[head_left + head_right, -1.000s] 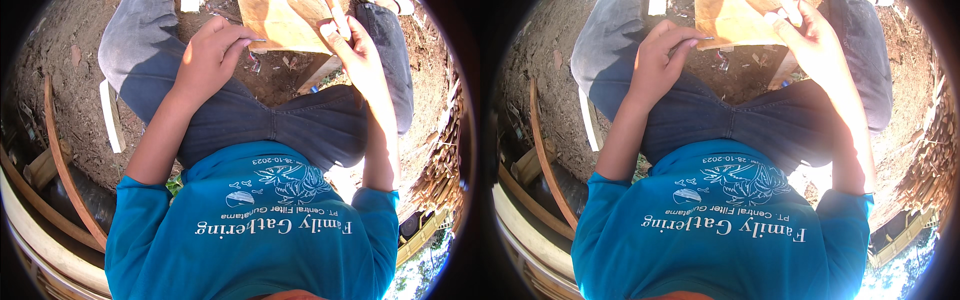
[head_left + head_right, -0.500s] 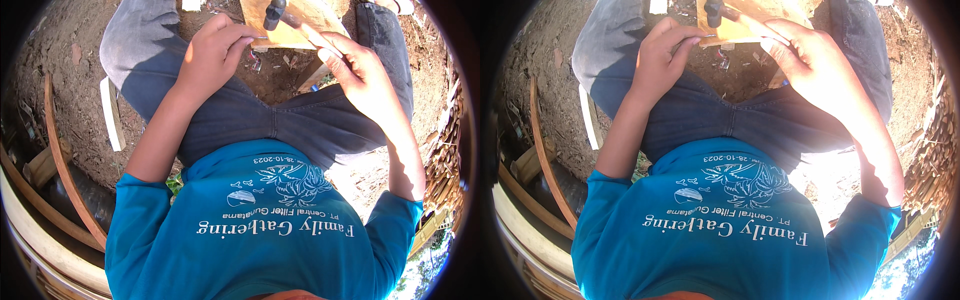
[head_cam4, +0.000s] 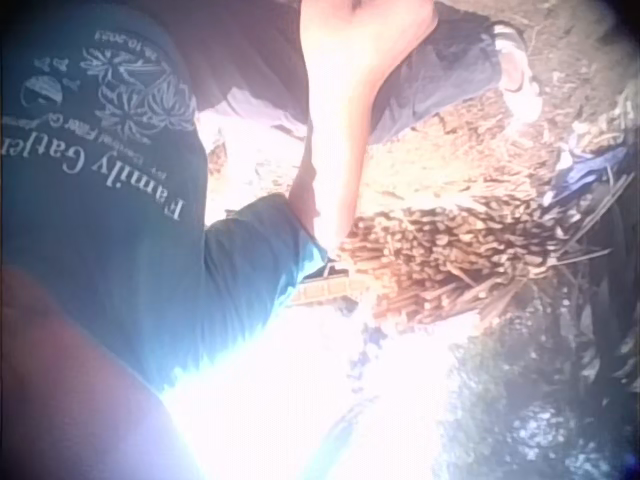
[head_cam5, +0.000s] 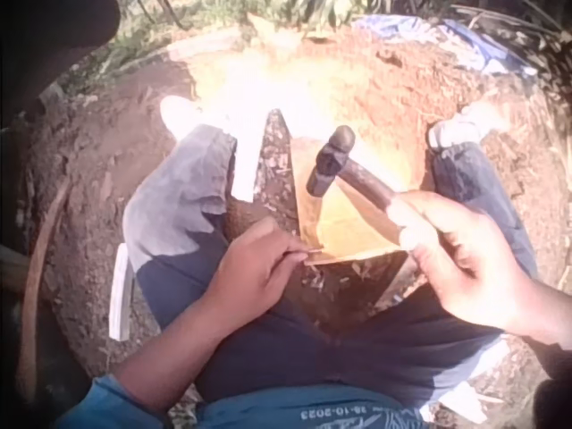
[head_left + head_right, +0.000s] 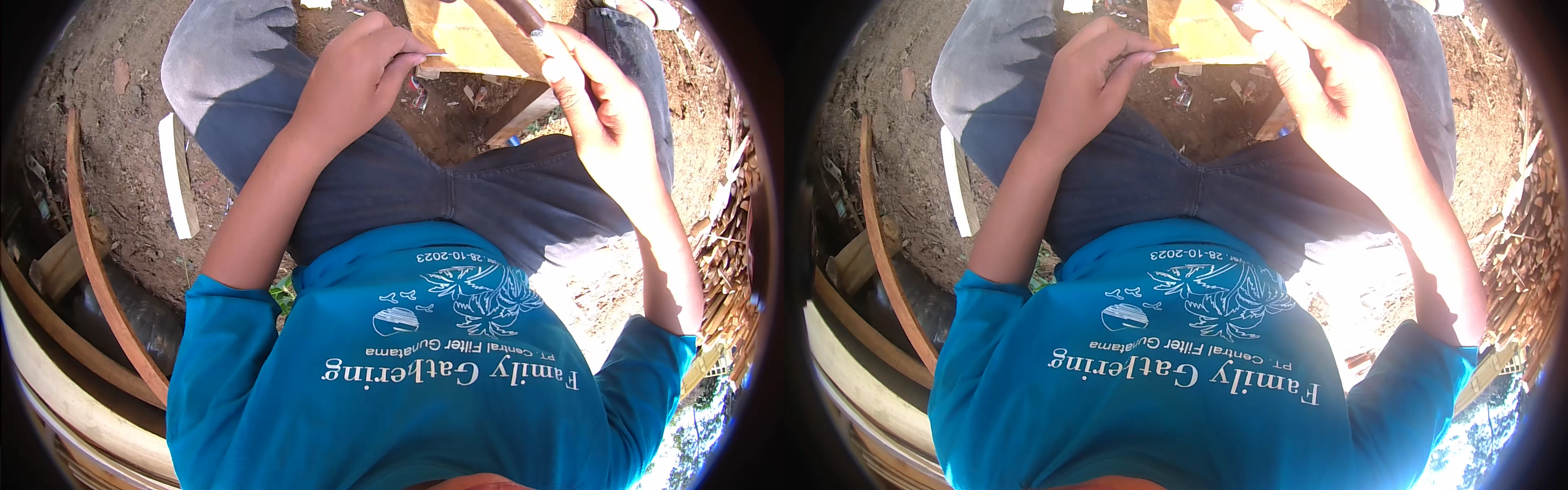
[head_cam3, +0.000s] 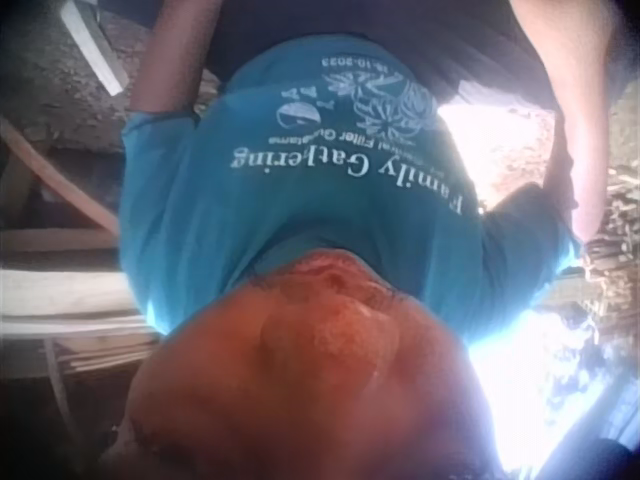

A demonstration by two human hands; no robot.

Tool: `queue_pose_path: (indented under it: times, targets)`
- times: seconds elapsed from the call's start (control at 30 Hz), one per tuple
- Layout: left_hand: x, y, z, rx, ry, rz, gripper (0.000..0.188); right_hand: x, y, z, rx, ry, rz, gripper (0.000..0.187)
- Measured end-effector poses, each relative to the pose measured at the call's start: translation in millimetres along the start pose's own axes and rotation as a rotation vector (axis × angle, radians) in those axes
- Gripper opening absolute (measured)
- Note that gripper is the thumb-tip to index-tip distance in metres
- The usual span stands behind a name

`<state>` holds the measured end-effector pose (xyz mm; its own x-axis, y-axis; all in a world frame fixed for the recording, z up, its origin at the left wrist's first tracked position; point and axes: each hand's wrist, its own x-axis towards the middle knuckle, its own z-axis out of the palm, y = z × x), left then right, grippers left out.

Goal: The person hammers nails into a wooden board to attach it to a wooden frame by hand while sitting on the ground.

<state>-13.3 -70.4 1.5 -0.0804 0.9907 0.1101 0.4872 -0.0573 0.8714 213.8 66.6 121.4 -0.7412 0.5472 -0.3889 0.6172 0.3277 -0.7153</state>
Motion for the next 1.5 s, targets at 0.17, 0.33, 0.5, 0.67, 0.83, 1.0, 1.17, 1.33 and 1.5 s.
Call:
queue_pose_path:
  times: [0.17, 0.33, 0.5, 0.67, 0.83, 1.0, 1.17, 1.33, 1.5]
  targets:
    - [-0.2, -2.5, 1.2, -0.013, 0.000, -0.003, 0.012, 0.8, -5.6, -6.0, -0.029, -0.006, -0.006, 0.036]
    - [0.5, -2.3, 1.0, 0.007, -0.018, -0.004, 0.011, -5.0, 7.7, -3.6, -0.130, -0.149, 0.107, 0.035]
    - [-1.1, 4.8, -0.8, -0.002, 0.009, -0.157, 0.015, -11.6, 19.7, 1.4, 0.158, 0.062, 0.092, 0.036]
    - [6.3, 19.2, 4.0, -0.548, 0.238, -0.462, 0.009, -33.0, 18.7, 15.8, 0.542, 0.230, 0.289, 0.037]
    - [14.0, 13.8, 10.0, -0.623, 0.110, -0.379, 0.009, -57.8, 18.8, 30.5, 0.744, 0.365, 0.323, 0.036]
    - [9.7, 0.5, 24.5, -0.705, 0.051, -0.357, 0.008, -81.7, 26.6, 33.9, 0.827, 0.406, 0.336, 0.036]
    - [9.6, 0.1, 29.7, -0.558, 0.064, -0.368, 0.008, -90.5, 26.1, 38.4, 0.835, 0.421, 0.360, 0.036]
    - [9.6, -1.9, 30.2, -0.624, 0.075, -0.327, 0.008, -84.7, 23.3, 42.1, 0.840, 0.405, 0.330, 0.036]
    - [9.3, -1.6, 31.3, -0.627, 0.074, -0.319, 0.008, -76.4, 25.2, 42.3, 0.863, 0.383, 0.266, 0.030]
